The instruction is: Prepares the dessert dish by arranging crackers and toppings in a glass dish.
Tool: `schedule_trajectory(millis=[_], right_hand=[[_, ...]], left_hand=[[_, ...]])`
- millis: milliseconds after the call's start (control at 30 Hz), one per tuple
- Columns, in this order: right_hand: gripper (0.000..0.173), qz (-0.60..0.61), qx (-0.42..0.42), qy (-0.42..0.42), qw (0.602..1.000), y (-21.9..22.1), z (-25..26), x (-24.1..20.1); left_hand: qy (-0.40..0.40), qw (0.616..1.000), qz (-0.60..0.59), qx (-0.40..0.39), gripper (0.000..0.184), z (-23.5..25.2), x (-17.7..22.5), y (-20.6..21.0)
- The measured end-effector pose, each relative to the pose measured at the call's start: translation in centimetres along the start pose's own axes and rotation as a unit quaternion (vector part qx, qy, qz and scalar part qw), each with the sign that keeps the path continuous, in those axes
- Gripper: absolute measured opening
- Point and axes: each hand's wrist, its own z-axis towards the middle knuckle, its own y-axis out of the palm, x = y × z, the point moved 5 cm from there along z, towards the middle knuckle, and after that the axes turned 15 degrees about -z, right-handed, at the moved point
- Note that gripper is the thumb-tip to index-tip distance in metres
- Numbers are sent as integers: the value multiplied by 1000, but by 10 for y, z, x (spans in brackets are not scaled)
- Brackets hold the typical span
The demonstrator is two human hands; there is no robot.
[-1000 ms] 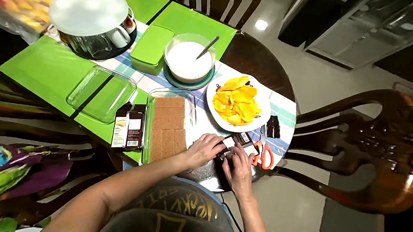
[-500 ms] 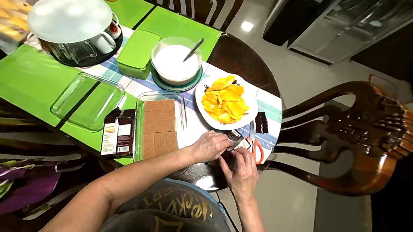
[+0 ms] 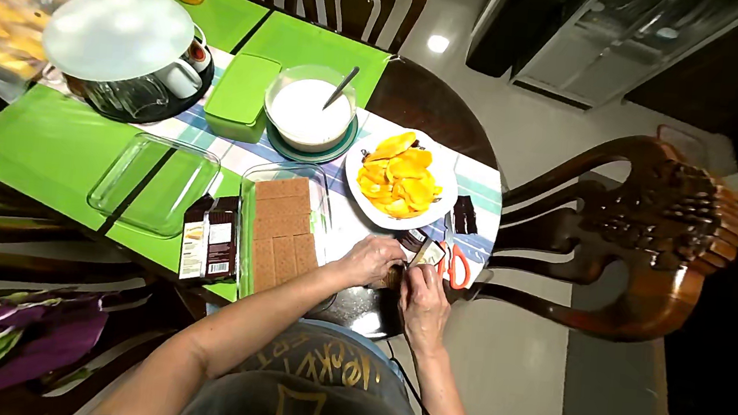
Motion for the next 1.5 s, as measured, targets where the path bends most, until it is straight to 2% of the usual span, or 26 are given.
schedule_trajectory(millis=[67,167,200,267,367,500,567,633,767,867,933,1033,1167,1267,1367,1500], right_hand=[[11,29,-4,-8,1000,1,-5,2],[13,84,-10,-3,996,-1,-19,5],[13,95,-17,5,995,-1,-24,7],[15,109,-36,28,993,4,-31,11],[20,120,-27,57,991,7,-29,10],[21,143,-52,89,984,11,-34,14],[31,153,-86,81,981,14,-38,15],[43,142,-136,68,978,19,-37,12],[38,104,-252,111,956,24,-25,11],[30,65,-257,154,952,21,-15,11],[25,61,-236,184,952,19,-14,18],[15,90,-164,221,957,13,-26,45],[13,97,-171,252,947,12,-49,66],[16,70,-220,223,947,17,-45,60],[28,7,-239,196,951,19,-26,49],[48,-24,-254,153,955,28,6,37]], left_hand=[[-37,998,-40,10,28,-2,-4,-1],[-114,985,-54,115,28,-8,-19,-36],[-96,985,-31,143,26,-10,-21,-49],[-37,988,4,153,23,-9,-10,-57],[-29,990,-2,137,22,-6,0,-47],[-117,986,8,118,23,-9,-12,-43],[-130,987,53,73,32,-10,-8,-34],[-105,988,109,17,45,-9,-4,-19],[-94,976,184,-69,25,1,-1,10],[-101,972,199,-80,22,11,1,18],[-112,975,185,-45,22,12,0,13],[-183,968,168,36,23,8,-9,-17],[-270,946,161,81,25,-4,-32,-41],[-211,951,204,91,23,-7,-34,-29],[-119,960,245,64,35,-1,-22,-12],[-88,962,251,60,30,8,-14,-2]])
